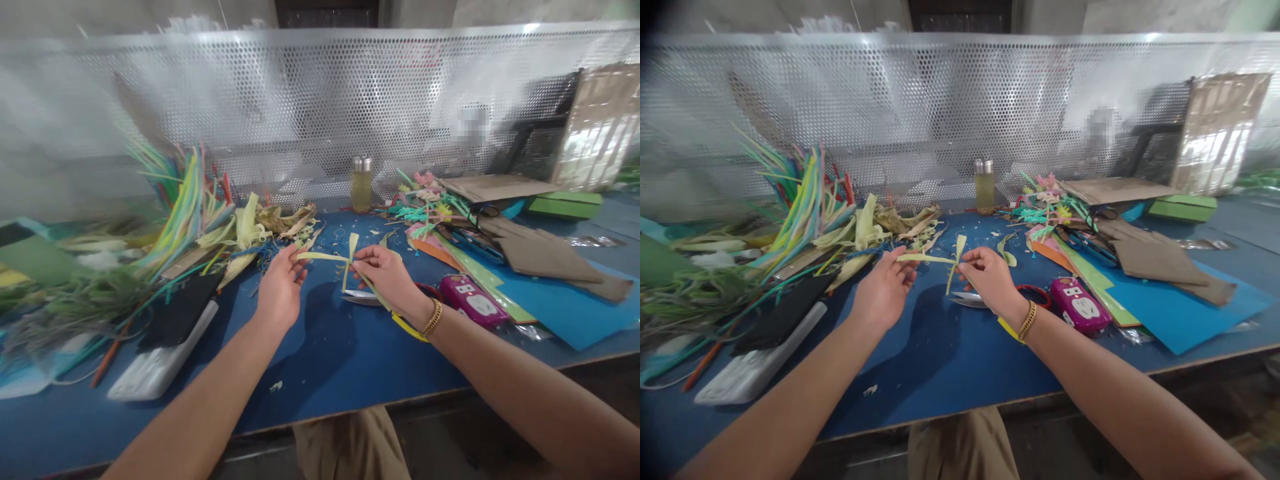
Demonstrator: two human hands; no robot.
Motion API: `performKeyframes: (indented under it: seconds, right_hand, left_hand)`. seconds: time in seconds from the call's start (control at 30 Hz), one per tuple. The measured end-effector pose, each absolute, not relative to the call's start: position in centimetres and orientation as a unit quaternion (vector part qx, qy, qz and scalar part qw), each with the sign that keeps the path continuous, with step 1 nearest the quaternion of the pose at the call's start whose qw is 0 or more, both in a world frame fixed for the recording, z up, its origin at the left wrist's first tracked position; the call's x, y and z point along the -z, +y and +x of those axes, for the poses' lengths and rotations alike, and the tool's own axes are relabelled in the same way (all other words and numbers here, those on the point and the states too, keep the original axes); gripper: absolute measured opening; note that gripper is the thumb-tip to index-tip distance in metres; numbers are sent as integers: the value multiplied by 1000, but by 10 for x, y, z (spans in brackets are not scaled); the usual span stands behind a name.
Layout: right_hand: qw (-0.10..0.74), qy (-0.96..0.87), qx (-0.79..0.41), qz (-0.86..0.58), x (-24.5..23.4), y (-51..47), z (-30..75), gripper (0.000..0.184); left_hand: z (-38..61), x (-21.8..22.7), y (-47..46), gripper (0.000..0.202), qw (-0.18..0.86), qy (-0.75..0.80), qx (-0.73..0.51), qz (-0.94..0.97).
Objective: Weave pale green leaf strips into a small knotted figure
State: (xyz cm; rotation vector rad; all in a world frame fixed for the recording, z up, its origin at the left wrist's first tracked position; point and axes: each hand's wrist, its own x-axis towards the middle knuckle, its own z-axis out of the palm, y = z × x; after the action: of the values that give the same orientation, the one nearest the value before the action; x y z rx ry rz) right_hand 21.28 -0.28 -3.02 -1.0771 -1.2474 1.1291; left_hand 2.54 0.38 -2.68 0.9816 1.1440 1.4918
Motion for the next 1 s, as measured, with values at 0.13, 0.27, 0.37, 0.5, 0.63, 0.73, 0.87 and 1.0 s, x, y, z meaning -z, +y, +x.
performKeyframes:
  seconds: [0.13,0.27,0.37,0.5,0.63,0.73,0.87,1.0]
  right_hand:
    - [534,-560,-458,-437,32,-3,213,20]
    - [521,-589,-443,-430,31,-5,212,19]
    - [507,-603,-446,-424,28,-8,211,18]
    - [485,-620,-464,-407,27,-10,212,12]
    - [480,-636,-442,-412,27,-9,215,18]
    - [499,-703,-306,-404,28,-7,218,35]
    - [491,-763,-191,-374,27,-8,220,18]
    - [506,-724,-273,-382,25,-8,218,11]
  left_hand:
    - [28,26,0,39,467,461,-493,571]
    - [33,21,-9,32,425,433,-423,673]
    - [33,20,-11,30,398,435,-429,684]
    - [33,22,-9,24,427,436,-443,657]
    - [33,22,-8,26,531,432,-456,569]
    - [34,21,-10,30,600,432,-435,514]
    - [35,20,-12,27,657,406,-427,470]
    - [33,20,-10,21,692,376,-409,461]
